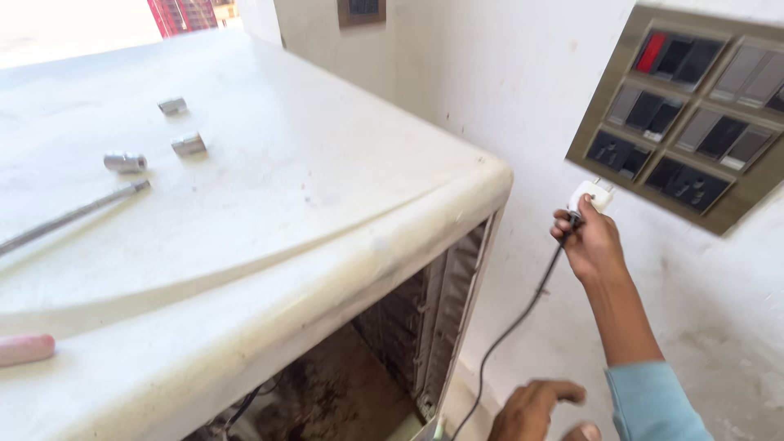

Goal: The person connects wires inside an air cooler, plugs it into a wall socket, and tests the fan operation. They then remove a small white component and inspect a separate table fan.

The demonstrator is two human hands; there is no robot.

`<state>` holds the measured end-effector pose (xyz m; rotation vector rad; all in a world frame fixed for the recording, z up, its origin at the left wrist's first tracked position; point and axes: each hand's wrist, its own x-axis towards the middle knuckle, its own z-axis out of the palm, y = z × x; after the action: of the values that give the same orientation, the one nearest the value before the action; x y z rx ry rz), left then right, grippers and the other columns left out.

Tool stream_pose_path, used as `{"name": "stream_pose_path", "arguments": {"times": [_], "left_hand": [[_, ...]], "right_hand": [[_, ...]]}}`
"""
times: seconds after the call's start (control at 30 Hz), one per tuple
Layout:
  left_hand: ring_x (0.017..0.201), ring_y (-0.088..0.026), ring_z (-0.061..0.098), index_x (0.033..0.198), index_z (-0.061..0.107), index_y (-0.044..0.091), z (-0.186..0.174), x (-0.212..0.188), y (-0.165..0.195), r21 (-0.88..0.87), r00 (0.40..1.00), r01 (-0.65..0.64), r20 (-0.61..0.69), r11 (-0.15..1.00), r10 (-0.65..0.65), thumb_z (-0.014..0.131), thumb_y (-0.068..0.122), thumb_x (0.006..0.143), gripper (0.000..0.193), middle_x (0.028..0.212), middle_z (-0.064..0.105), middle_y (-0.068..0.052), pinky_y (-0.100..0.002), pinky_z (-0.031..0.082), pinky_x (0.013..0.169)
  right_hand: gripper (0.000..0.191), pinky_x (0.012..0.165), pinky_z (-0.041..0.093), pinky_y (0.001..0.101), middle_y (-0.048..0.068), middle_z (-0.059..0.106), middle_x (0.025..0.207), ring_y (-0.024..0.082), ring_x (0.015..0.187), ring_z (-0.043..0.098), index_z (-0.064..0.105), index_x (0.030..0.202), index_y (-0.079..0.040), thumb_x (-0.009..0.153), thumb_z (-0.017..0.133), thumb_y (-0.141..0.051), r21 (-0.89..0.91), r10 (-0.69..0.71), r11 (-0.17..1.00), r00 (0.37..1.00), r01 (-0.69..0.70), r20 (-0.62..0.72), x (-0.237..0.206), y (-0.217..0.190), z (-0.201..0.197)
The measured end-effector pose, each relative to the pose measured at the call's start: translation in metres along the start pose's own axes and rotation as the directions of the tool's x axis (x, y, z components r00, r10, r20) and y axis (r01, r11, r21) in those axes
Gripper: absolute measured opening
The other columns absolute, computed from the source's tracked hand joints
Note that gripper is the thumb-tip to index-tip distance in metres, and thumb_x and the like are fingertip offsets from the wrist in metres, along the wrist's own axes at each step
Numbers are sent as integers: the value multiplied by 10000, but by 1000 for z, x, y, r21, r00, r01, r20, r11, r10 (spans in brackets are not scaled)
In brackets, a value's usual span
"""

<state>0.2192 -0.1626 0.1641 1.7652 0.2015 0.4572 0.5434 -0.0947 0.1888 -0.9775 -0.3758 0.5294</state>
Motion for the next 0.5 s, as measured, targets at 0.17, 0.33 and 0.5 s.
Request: {"name": "stream_pose_path", "arguments": {"times": [0.17, 0.33, 0.5], "left_hand": [[1312, -373, 539, 1333, 587, -31, 12, 14, 30, 27, 999, -53, 16, 998, 52, 584, 460, 1014, 586, 1307, 625, -238, -492, 390, 1115], [1349, -353, 493, 1367, 570, -4, -1, 22, 54, 39, 996, 94, 3, 995, -94, 599, 369, 983, 537, 1328, 582, -232, -469, 367, 1124], [1352, -339, 488, 1345, 570, 1, -10, 23, 44, 121, 997, 21, -76, 992, -12, 614, 327, 991, 484, 1340, 600, -203, -454, 368, 1125]], "right_hand": [[418, 703, 651, 371, 248, 729, 981, 272, 795, 761, 452, 1206, 81, 1096, 463, -322, -204, -69, 977, 996, 55, -62, 64, -11, 10], [419, 650, 669, 360, 268, 740, 964, 302, 795, 783, 442, 1227, 78, 1054, 470, -302, -336, -75, 941, 991, 33, -110, 66, -3, 20], [412, 656, 675, 361, 256, 742, 933, 293, 759, 783, 473, 1183, 97, 1045, 495, -291, -286, -136, 953, 986, 103, -99, 53, 1, 20]]}}
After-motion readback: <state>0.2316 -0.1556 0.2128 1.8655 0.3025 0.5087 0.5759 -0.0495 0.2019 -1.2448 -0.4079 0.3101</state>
